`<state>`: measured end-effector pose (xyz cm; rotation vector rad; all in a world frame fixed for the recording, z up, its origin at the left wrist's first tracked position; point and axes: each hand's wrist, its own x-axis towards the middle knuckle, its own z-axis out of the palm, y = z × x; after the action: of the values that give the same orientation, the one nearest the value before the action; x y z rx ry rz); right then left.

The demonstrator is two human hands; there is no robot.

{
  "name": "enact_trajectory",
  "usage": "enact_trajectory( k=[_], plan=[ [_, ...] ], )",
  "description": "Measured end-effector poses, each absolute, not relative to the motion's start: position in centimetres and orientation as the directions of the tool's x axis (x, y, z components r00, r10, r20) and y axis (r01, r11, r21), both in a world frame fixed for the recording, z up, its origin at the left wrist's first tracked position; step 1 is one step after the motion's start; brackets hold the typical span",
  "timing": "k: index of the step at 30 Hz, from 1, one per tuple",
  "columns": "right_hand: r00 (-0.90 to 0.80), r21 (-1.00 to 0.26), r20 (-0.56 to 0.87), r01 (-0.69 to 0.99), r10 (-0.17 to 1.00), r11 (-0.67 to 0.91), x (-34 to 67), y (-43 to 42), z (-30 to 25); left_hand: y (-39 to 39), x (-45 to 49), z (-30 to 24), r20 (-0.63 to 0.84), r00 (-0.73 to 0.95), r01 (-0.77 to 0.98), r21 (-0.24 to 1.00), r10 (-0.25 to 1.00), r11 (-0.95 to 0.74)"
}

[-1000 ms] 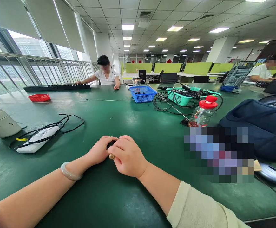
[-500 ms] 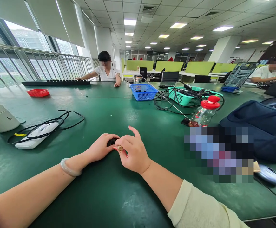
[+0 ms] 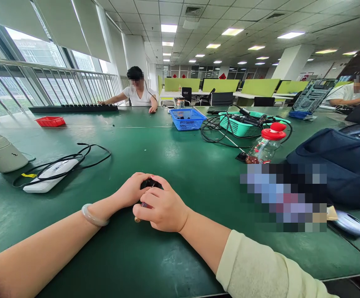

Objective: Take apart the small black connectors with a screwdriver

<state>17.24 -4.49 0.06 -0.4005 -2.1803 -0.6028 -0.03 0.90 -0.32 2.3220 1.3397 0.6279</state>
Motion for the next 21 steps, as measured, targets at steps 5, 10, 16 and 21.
enact_trajectory(
  k=[5, 10, 16, 21],
  plan=[
    [-0.485, 0.165, 0.864, 0.521, 0.132, 0.837, 18.1, -3.2, 0.4, 0.2, 0.2, 0.1, 0.143, 0.474, 0.703, 0.534, 0.869, -0.471],
    [-0.170, -0.180, 0.938, 0.507, 0.302, 0.843, 18.7, -3.5, 1.2, 0.1, 0.3, 0.1, 0.132, 0.458, 0.700, 0.555, 0.879, -0.448],
    [-0.148, -0.219, 0.937, 0.452, 0.316, 0.864, 18.8, -4.3, 1.7, 0.2, 0.0, -0.2, 0.131, 0.436, 0.696, 0.577, 0.890, -0.427],
    [-0.155, -0.298, 0.905, 0.434, 0.396, 0.850, 18.8, -3.9, 1.1, 0.2, 0.1, -0.1, 0.136, 0.440, 0.696, 0.572, 0.888, -0.433]
  ],
)
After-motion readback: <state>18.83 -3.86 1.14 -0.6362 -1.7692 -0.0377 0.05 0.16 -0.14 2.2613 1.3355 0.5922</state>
